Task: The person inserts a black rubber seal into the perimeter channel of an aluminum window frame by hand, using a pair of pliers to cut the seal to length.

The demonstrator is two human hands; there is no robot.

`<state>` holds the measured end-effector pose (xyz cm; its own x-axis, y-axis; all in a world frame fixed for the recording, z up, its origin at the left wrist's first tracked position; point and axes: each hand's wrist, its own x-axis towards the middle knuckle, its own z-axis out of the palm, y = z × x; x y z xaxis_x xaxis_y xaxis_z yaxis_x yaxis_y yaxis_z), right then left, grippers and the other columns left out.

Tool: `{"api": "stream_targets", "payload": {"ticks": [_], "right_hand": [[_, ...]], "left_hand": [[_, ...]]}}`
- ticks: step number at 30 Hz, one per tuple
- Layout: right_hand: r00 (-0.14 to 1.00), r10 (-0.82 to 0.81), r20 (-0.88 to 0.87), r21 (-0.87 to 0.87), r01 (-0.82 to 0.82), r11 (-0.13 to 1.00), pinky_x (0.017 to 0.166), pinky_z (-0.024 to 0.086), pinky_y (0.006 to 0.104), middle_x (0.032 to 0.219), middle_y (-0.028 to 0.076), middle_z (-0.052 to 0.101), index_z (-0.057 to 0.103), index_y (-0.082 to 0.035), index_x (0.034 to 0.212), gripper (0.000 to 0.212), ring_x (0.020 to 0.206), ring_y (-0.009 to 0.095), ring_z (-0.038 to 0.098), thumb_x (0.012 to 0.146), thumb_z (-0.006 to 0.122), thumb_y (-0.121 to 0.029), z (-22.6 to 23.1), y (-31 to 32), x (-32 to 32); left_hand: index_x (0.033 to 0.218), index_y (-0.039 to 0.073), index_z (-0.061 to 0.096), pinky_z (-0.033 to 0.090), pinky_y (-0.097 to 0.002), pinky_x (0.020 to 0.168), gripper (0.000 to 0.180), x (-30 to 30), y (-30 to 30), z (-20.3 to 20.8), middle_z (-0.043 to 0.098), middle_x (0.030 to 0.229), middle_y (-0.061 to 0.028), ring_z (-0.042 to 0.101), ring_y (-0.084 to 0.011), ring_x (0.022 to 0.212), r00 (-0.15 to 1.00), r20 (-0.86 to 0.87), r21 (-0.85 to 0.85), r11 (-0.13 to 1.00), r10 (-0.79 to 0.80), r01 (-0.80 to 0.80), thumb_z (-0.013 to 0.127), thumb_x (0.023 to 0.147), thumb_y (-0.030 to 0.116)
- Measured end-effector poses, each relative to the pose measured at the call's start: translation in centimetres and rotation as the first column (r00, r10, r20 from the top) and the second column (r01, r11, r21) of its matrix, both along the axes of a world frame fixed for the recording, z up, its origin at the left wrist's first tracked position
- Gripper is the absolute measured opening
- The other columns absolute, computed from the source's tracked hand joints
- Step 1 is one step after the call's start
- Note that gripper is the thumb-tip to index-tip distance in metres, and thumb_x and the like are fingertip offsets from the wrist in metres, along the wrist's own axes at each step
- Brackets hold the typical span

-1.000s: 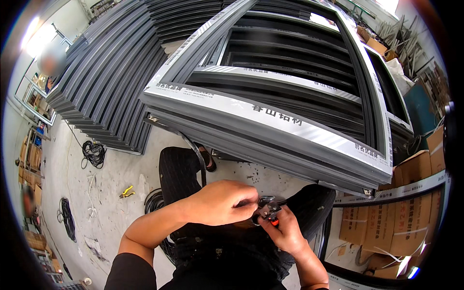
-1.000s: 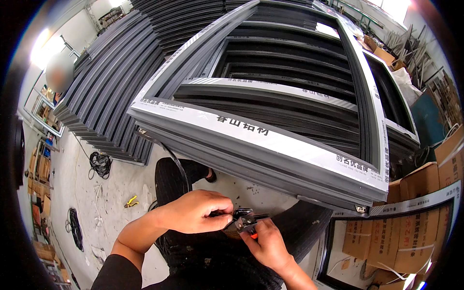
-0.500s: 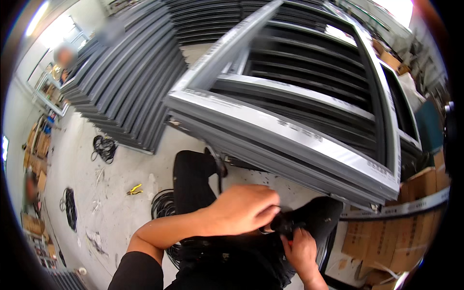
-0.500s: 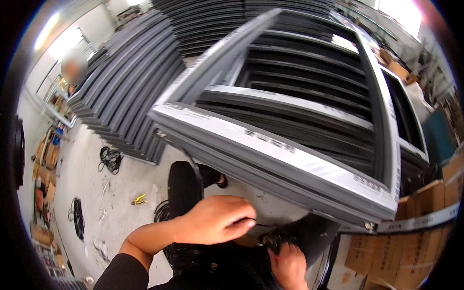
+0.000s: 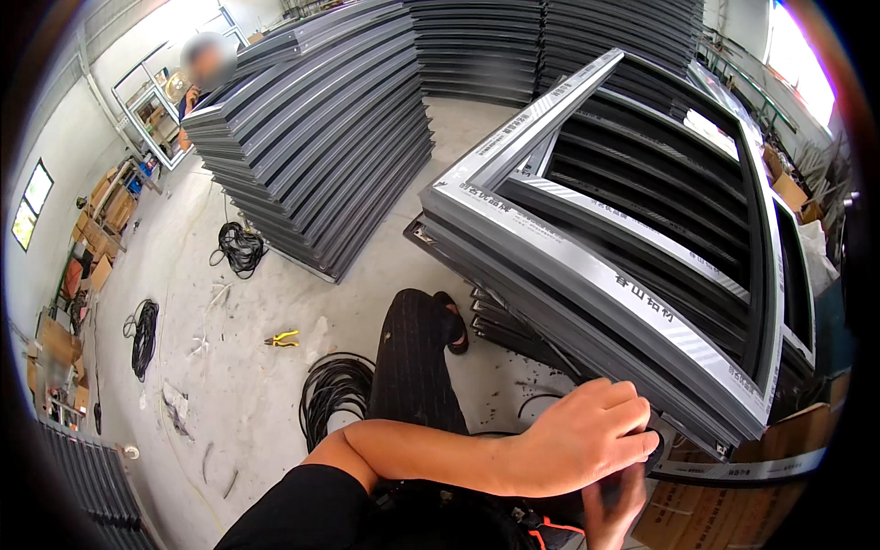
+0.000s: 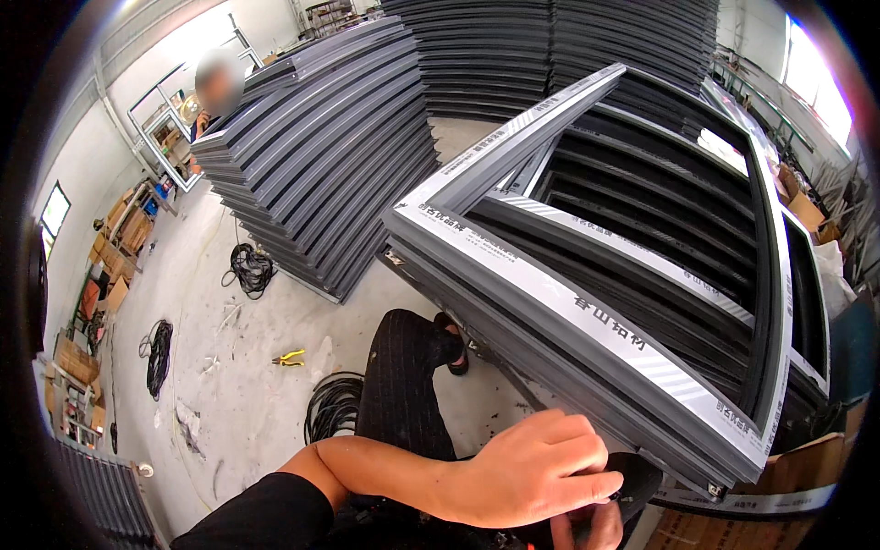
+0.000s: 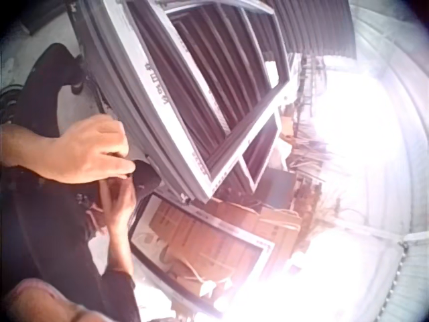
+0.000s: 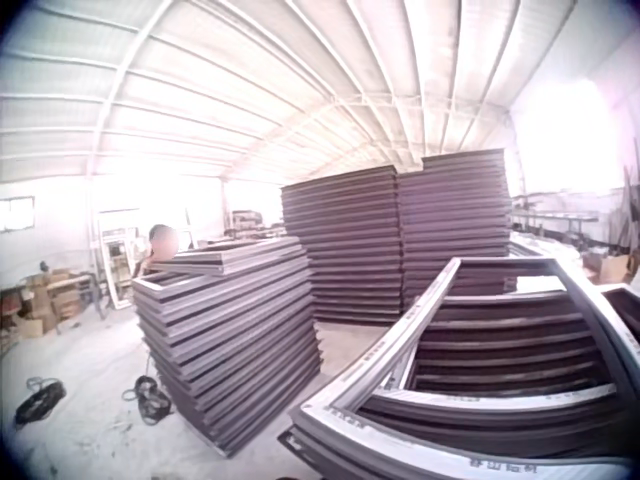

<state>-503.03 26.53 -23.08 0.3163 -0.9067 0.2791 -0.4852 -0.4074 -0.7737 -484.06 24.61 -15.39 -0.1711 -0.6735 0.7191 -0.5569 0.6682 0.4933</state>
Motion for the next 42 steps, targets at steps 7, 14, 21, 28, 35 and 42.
{"api": "stream_targets", "payload": {"ticks": [7,14,21,28,35,42], "right_hand": [[0.912,-0.002,0.411,-0.033,0.017,0.999,0.057,0.042,0.0195,0.077,0.004,0.054,0.061,0.004,0.09,0.018,0.063,0.009,0.051,0.083,0.069,-0.011,4.6,-4.2,5.2],[0.992,0.044,0.119,-0.383,0.004,0.924,0.058,0.04,0.0242,0.072,0.005,0.055,0.06,0.0,0.08,0.015,0.063,0.014,0.05,0.071,0.072,0.002,5.8,-5.8,5.1],[1.0,-0.002,-0.006,-0.375,0.0,0.927,0.061,0.04,0.0271,0.07,0.007,0.058,0.057,-0.002,0.075,0.018,0.064,0.019,0.052,0.066,0.073,0.001,6.6,-6.9,4.8],[1.0,-0.026,-0.004,-0.409,0.023,0.912,0.063,0.042,0.0292,0.071,0.008,0.06,0.057,-0.003,0.074,0.017,0.066,0.021,0.055,0.068,0.073,-0.003,6.0,-7.2,4.3],[1.0,-0.016,-0.021,-0.408,0.006,0.913,0.064,0.043,0.0299,0.072,0.008,0.061,0.057,-0.003,0.076,0.016,0.066,0.022,0.055,0.07,0.072,-0.002,6.0,-7.3,4.2],[1.0,-0.019,0.0,-0.406,0.018,0.913,0.063,0.042,0.0294,0.071,0.007,0.06,0.057,-0.003,0.076,0.014,0.065,0.021,0.053,0.07,0.07,0.0,6.0,-7.3,4.1]], "left_hand": [[0.086,0.009,0.06,0.044,-0.0316,0.063,0.013,4.2,1.9,-1.3,0.056,0.078,-0.0034,0.055,-0.0213,0.071,0.975,-0.164,0.099,0.986,0.152,-0.137,0.068,0.08,0.017],[0.094,0.003,0.055,0.043,-0.0233,0.057,0.035,13.7,0.2,-5.7,0.059,0.077,-0.0041,0.056,-0.0106,0.066,0.313,-0.725,0.627,0.776,0.614,-0.068,0.071,0.084,0.033],[0.089,0.001,0.055,0.045,-0.0242,0.054,0.033,14.5,-1.4,-6.6,0.061,0.078,-0.0086,0.062,-0.0158,0.064,0.255,-0.811,0.565,0.819,0.527,0.103,0.07,0.085,0.03],[0.086,0.002,0.058,0.049,-0.027,0.058,0.035,15.0,-1.2,-6.6,0.065,0.074,-0.0111,0.064,-0.017,0.064,0.211,-0.852,0.517,0.834,0.479,0.194,0.058,0.092,0.036],[0.088,-0.002,0.058,0.052,-0.0282,0.06,0.047,15.8,-0.5,-5.8,0.067,0.082,-0.0169,0.064,-0.0178,0.067,0.276,-0.823,0.554,0.809,0.496,0.197,0.056,0.092,0.045],[0.074,-0.004,0.063,0.049,-0.0266,0.058,0.049,12.2,-1.7,-6.5,0.067,0.072,-0.0146,0.061,-0.0155,0.06,0.384,-0.842,0.529,0.72,0.379,0.449,0.054,0.093,0.041]]}}
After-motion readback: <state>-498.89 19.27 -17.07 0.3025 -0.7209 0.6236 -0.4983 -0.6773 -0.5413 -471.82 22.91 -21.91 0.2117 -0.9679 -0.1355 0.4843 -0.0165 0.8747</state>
